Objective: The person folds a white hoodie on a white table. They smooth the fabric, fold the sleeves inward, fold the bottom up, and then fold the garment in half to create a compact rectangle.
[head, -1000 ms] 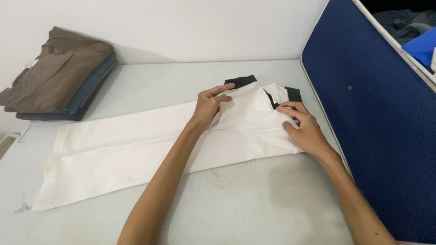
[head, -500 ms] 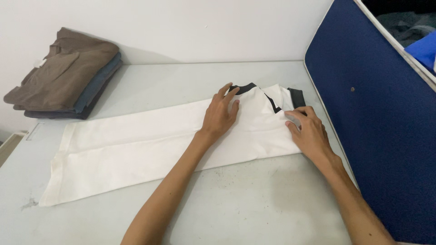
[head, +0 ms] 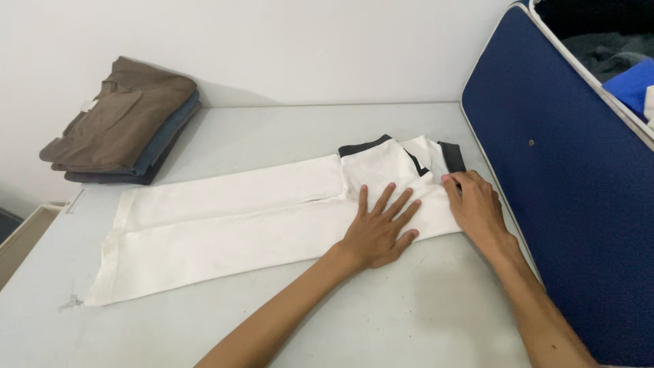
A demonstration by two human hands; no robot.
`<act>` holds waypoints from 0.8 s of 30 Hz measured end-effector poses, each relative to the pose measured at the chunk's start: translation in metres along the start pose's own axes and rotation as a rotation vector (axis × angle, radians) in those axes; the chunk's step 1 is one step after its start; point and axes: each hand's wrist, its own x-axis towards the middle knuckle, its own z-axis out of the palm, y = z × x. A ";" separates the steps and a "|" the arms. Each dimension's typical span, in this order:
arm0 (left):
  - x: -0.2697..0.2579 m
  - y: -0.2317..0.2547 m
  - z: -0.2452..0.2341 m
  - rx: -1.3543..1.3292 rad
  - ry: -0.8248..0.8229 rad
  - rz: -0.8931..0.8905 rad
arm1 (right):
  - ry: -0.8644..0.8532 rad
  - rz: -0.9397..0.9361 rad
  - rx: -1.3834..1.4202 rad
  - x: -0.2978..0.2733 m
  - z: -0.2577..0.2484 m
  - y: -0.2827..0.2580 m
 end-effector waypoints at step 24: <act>0.003 -0.002 0.002 -0.018 -0.091 0.002 | -0.096 -0.032 -0.271 0.005 0.031 0.013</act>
